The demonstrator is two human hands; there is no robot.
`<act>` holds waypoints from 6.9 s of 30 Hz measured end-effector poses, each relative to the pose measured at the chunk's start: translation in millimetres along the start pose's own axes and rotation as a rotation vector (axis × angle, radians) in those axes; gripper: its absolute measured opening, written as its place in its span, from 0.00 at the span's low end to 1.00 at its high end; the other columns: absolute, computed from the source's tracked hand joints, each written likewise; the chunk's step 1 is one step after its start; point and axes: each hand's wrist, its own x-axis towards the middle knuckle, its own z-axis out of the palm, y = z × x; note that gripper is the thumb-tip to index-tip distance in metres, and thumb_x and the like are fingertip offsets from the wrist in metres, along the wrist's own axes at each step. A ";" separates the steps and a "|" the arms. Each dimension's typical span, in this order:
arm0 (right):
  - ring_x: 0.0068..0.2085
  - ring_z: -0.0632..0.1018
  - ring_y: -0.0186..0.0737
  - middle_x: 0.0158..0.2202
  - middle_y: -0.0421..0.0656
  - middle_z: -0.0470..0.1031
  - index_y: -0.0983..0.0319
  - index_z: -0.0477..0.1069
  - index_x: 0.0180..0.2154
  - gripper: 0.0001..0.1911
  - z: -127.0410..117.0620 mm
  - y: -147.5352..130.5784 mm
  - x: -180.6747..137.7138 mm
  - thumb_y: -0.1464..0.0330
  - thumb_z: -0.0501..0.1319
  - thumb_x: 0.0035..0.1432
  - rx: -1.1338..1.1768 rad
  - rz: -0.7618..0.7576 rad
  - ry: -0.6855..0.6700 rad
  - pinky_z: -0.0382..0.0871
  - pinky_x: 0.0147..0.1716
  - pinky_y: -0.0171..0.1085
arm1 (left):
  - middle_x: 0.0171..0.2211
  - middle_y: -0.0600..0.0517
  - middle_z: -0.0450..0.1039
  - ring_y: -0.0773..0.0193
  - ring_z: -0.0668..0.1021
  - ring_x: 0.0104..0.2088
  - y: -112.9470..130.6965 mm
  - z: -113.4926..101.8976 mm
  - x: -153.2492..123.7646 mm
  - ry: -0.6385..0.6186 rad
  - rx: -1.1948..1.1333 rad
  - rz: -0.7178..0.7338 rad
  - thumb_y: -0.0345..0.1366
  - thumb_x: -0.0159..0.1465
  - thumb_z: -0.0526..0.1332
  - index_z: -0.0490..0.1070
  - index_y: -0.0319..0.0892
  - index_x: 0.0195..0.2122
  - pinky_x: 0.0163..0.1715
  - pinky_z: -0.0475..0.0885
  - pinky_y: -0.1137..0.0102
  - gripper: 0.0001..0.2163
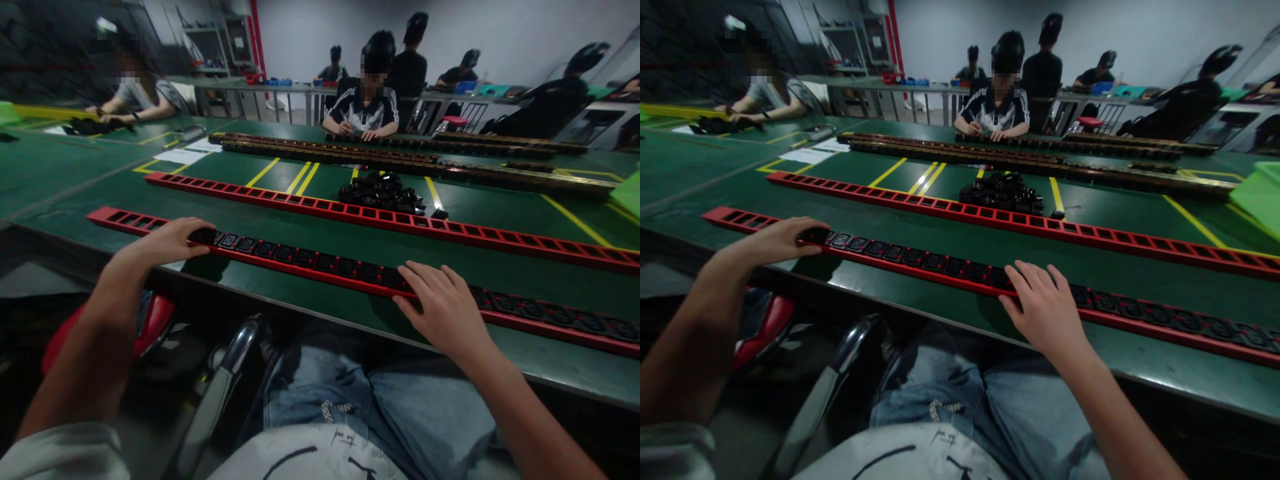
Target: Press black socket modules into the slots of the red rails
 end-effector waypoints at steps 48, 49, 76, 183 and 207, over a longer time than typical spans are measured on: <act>0.57 0.74 0.51 0.59 0.51 0.74 0.67 0.70 0.58 0.21 -1.8 -9.4 -5.8 0.66 0.58 0.67 0.060 0.073 -0.004 0.62 0.61 0.51 | 0.67 0.47 0.63 0.53 0.65 0.68 207.0 95.0 -17.8 0.499 0.039 0.203 0.37 0.70 0.54 0.60 0.46 0.68 0.70 0.51 0.53 0.25; 0.57 0.74 0.51 0.59 0.51 0.74 0.67 0.70 0.58 0.21 -1.7 -9.4 -6.0 0.65 0.59 0.67 0.058 0.072 -0.004 0.61 0.61 0.51 | 0.67 0.47 0.63 0.53 0.65 0.68 207.1 94.2 -17.6 0.492 0.036 0.202 0.37 0.70 0.54 0.60 0.46 0.68 0.70 0.50 0.53 0.24; 0.57 0.74 0.52 0.59 0.51 0.74 0.66 0.70 0.59 0.21 -1.0 -8.8 -6.5 0.65 0.58 0.67 0.056 0.078 -0.005 0.63 0.61 0.52 | 0.66 0.44 0.65 0.51 0.66 0.67 227.7 89.8 -11.2 0.443 0.066 0.156 0.37 0.71 0.52 0.62 0.42 0.66 0.71 0.46 0.47 0.22; 0.57 0.74 0.50 0.59 0.50 0.74 0.65 0.71 0.58 0.21 0.9 -6.4 -8.9 0.67 0.59 0.66 0.081 0.080 0.004 0.64 0.61 0.52 | 0.42 0.48 0.78 0.55 0.78 0.44 288.3 81.5 27.7 0.588 0.004 0.300 0.31 0.66 0.58 0.74 0.40 0.48 0.57 0.69 0.57 0.11; 0.58 0.74 0.50 0.60 0.50 0.73 0.65 0.71 0.59 0.21 -1.9 -8.3 -9.0 0.66 0.59 0.67 0.108 0.102 -0.016 0.63 0.62 0.53 | 0.46 0.47 0.79 0.55 0.78 0.48 286.8 86.1 23.4 0.592 -0.046 0.300 0.30 0.67 0.58 0.75 0.40 0.47 0.59 0.69 0.54 0.10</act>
